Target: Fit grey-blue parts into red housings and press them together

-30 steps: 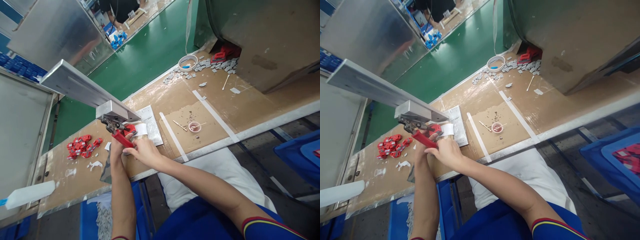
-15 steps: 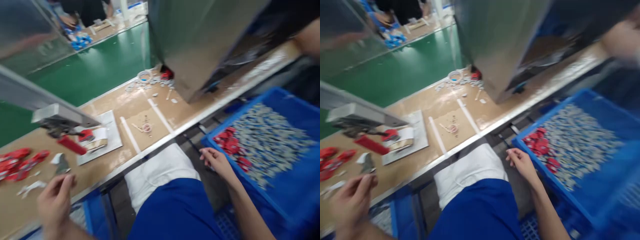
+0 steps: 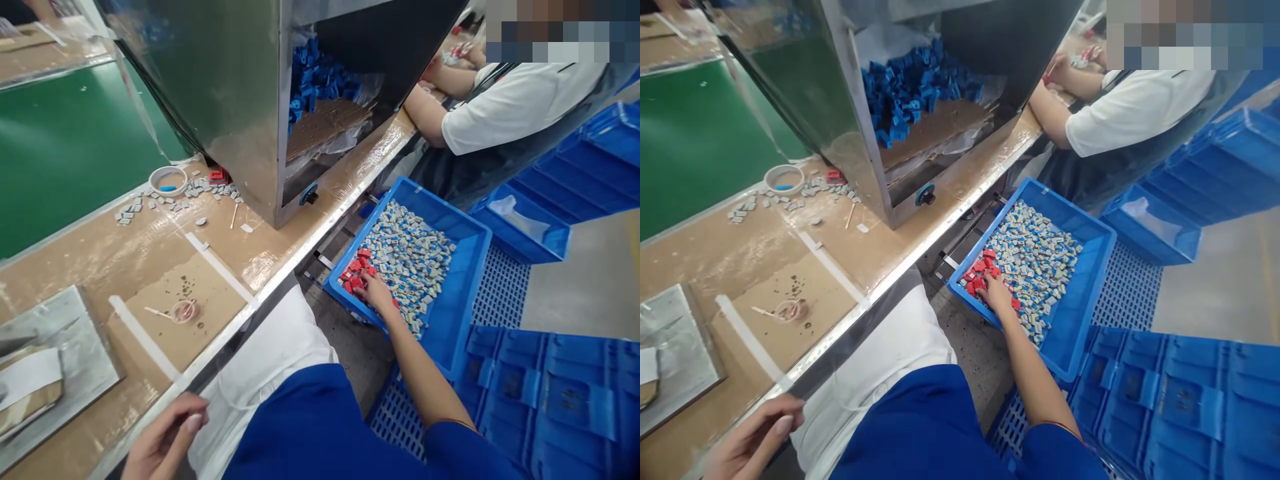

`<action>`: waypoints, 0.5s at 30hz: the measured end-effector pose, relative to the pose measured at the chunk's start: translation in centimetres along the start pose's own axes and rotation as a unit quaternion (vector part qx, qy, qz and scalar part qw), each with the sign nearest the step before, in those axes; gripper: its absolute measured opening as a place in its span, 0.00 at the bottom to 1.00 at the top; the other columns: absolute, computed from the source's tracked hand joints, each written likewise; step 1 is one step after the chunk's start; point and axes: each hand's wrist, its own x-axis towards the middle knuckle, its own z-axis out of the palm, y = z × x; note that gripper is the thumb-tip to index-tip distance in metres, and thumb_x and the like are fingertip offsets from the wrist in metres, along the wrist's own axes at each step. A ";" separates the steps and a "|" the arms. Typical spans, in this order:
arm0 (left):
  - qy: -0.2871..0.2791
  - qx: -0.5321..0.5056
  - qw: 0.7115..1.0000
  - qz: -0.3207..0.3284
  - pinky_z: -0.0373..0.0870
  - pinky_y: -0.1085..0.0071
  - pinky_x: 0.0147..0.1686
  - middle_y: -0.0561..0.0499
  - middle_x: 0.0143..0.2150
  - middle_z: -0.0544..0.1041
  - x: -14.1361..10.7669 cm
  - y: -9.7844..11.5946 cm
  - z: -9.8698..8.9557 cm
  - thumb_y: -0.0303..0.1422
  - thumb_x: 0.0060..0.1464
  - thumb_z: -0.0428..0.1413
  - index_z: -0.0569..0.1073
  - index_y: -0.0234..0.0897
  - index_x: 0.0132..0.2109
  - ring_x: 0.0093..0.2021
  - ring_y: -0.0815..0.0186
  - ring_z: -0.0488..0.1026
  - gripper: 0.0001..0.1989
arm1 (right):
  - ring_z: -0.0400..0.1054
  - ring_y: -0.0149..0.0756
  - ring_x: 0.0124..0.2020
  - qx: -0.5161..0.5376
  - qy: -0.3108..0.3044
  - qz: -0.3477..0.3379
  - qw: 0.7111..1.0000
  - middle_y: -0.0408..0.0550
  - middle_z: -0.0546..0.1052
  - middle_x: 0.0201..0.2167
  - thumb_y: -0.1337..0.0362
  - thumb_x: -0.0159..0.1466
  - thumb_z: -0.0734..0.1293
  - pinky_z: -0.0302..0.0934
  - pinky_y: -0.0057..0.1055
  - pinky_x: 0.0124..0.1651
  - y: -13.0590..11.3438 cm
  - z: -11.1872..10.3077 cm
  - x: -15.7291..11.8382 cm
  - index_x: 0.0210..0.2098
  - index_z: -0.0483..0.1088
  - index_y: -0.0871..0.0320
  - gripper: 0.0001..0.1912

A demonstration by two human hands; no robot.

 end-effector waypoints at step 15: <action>-0.337 0.038 0.917 0.211 0.77 0.66 0.43 0.47 0.39 0.82 9.8 11.3 13.4 0.41 0.66 0.51 0.79 0.41 0.44 0.39 0.59 0.79 0.14 | 0.67 0.48 0.59 0.012 -0.046 0.064 0.997 0.63 0.62 0.62 0.56 0.65 0.71 0.59 0.37 0.58 6.3 -2.6 -1.2 0.67 0.61 0.61 0.35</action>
